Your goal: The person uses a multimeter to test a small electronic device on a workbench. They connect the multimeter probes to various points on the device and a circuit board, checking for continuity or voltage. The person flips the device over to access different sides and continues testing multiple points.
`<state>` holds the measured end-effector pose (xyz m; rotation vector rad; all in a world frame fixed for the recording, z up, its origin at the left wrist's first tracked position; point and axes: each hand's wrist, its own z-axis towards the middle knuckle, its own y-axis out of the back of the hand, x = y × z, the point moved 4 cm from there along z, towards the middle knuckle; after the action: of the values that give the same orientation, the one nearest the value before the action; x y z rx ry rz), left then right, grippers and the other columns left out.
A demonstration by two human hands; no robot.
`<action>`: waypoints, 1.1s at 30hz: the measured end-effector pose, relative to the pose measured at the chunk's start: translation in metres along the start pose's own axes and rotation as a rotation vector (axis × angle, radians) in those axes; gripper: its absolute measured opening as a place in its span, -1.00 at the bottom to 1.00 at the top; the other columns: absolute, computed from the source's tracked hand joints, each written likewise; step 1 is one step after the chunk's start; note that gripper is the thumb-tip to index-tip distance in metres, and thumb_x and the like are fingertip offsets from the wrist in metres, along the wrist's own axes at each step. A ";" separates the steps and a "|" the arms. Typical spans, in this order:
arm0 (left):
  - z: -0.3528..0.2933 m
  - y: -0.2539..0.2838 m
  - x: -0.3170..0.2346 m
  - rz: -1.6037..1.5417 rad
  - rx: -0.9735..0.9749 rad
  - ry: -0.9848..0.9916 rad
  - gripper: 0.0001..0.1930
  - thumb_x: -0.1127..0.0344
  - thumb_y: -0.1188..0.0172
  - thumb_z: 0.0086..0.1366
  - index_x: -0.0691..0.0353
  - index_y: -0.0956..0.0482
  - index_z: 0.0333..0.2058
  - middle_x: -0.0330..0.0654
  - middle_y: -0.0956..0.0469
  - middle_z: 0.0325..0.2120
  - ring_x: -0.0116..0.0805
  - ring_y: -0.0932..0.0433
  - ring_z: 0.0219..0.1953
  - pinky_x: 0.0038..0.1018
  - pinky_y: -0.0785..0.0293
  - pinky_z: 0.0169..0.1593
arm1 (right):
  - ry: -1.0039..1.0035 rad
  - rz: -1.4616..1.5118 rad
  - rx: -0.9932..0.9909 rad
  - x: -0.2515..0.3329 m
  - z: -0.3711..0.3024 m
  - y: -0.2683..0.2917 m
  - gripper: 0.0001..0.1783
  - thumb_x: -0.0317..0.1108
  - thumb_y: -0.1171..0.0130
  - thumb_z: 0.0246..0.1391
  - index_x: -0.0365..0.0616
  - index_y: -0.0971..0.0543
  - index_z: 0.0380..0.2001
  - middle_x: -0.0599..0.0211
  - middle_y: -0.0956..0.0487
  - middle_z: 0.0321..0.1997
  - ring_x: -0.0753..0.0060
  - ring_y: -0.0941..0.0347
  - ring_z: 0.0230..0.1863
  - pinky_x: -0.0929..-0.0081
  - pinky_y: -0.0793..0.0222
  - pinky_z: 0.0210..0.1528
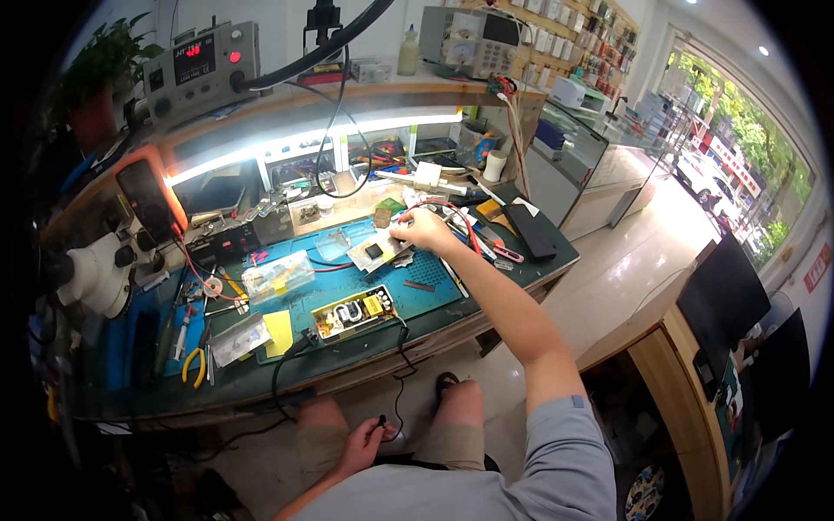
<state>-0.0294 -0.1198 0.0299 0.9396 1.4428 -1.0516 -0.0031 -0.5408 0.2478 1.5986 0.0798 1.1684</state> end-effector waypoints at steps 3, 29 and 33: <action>-0.001 0.006 0.001 -0.001 -0.012 -0.002 -0.79 0.38 0.04 0.48 0.38 -0.49 -0.08 -0.14 -0.66 -0.23 -0.45 -0.61 -0.25 -0.51 -0.53 -0.13 | -0.244 0.593 0.194 -0.005 0.000 0.009 -0.65 -0.14 -0.40 0.05 -0.20 -0.68 -0.24 0.43 -0.61 -0.38 0.66 -0.39 -0.51 0.62 -0.25 -0.51; 0.000 -0.014 -0.015 -0.028 0.046 0.022 -0.74 0.31 0.02 0.49 0.30 -0.43 0.05 -0.24 -0.58 -0.29 -0.47 -0.55 -0.27 -0.53 -0.48 -0.13 | -0.184 -0.276 -0.209 -0.070 -0.059 0.069 -0.67 -0.21 -0.29 -0.10 -0.27 -0.61 -0.36 0.16 -0.61 -0.48 0.28 -0.54 -0.49 0.34 -0.40 -0.42; 0.001 -0.019 -0.031 -0.203 0.099 0.040 -0.73 0.33 0.05 0.50 0.33 -0.38 0.07 -0.29 -0.50 -0.33 -0.53 -0.45 -0.31 -0.56 -0.42 -0.18 | -0.306 0.388 -0.127 -0.080 -0.055 0.084 -0.73 -0.32 -0.26 -0.05 -0.21 -0.51 -0.71 0.50 -0.37 -0.76 0.68 -0.13 -0.81 0.52 0.09 -0.75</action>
<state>-0.0435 -0.1266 0.0632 0.9016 1.5552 -1.2698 -0.1244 -0.5825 0.2577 1.7047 -0.5133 1.1757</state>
